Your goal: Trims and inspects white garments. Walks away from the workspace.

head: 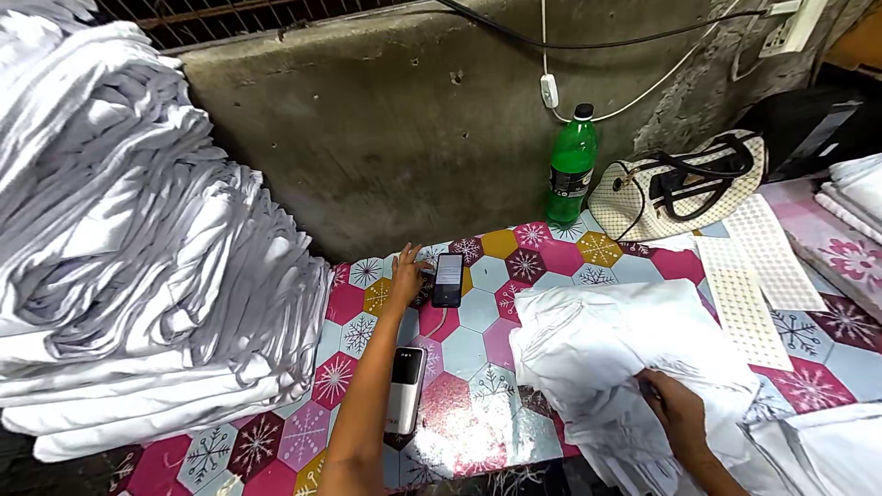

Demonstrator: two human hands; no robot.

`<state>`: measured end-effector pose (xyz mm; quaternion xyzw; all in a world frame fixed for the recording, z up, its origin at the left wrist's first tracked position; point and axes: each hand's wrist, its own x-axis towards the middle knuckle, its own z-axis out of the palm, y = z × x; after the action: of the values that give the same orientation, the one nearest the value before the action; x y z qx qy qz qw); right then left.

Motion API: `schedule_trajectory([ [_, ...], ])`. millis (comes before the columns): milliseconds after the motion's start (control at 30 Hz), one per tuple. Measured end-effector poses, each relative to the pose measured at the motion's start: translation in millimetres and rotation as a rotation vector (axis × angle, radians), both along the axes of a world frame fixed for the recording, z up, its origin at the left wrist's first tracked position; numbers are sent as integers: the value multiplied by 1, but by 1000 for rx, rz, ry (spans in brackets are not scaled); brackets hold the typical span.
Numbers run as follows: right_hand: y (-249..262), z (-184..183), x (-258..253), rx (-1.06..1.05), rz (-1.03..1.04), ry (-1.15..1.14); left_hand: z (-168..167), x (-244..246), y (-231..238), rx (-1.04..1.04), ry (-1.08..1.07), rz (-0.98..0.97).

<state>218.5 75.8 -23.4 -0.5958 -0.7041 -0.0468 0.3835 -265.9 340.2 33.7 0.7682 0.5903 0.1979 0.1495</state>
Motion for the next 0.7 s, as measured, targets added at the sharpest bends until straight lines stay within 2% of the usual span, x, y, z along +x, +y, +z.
schedule_trajectory([
  [167,1,0,0,12,3,14,-16,-9,-9,-43,-3,-263],
  [267,0,1,0,-4,7,16,-16,-6,-12,-126,27,-294],
  [433,0,-2,1,1,4,22,-19,-6,-2,-139,-5,-278],
  [533,0,-3,2,-1,9,18,-21,-6,13,-108,62,-210],
  [600,0,-4,2,-4,9,19,-20,-5,21,-48,150,-80],
  [700,0,-3,2,12,1,10,-16,-1,27,140,120,164],
])
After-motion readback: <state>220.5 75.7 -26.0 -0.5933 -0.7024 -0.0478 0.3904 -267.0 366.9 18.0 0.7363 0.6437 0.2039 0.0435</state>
